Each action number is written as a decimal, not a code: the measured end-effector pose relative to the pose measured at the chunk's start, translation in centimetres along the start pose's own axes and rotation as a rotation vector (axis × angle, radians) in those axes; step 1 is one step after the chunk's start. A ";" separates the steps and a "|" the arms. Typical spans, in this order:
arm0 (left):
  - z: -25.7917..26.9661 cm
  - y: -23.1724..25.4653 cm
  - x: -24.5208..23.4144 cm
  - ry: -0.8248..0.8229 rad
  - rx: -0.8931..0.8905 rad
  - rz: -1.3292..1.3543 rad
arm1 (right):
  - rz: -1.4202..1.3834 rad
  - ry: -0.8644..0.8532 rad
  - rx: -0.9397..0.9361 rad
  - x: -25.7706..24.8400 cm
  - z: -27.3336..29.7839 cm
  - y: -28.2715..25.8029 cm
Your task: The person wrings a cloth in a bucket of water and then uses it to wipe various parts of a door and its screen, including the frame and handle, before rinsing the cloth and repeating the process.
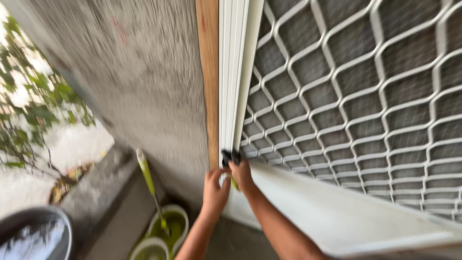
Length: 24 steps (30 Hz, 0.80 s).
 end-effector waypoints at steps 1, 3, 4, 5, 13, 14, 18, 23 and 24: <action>-0.1 0.2 0.0 0.024 0.022 0.005 | -0.098 -0.014 -0.102 0.2 0.5 -1.5; -1.0 0.7 -0.4 0.090 0.057 0.033 | 0.017 0.087 -0.115 0.5 0.9 -4.9; -1.5 1.0 -0.6 0.124 0.064 0.057 | 0.078 0.143 -0.110 0.4 1.3 -6.7; -2.3 1.4 -0.9 0.158 0.071 0.082 | 0.115 0.172 -0.147 0.7 1.1 -9.0; -7.0 10.3 -4.2 0.142 0.291 0.081 | -0.092 0.183 -0.358 1.3 2.4 -24.5; -7.2 11.5 -4.5 0.135 0.324 0.067 | -0.092 0.188 -0.361 1.3 2.3 -26.0; -8.7 15.8 -5.6 0.115 0.378 0.094 | -0.078 0.190 -0.454 1.5 2.2 -33.2; -8.0 18.1 -7.1 0.186 0.450 0.166 | -0.219 0.080 -0.441 0.6 3.2 -38.9; -7.7 18.0 -7.4 0.167 0.404 0.179 | -0.314 0.044 -0.511 0.3 3.4 -39.5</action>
Point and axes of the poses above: each hand's wrist, its own z-axis away from the middle knuckle, its own x-axis out of the palm, y = z × x, the point moved 1 cm from there along -z, towards the middle knuckle, and after that the axes turned 11 degrees about y, right-handed, at the moved point
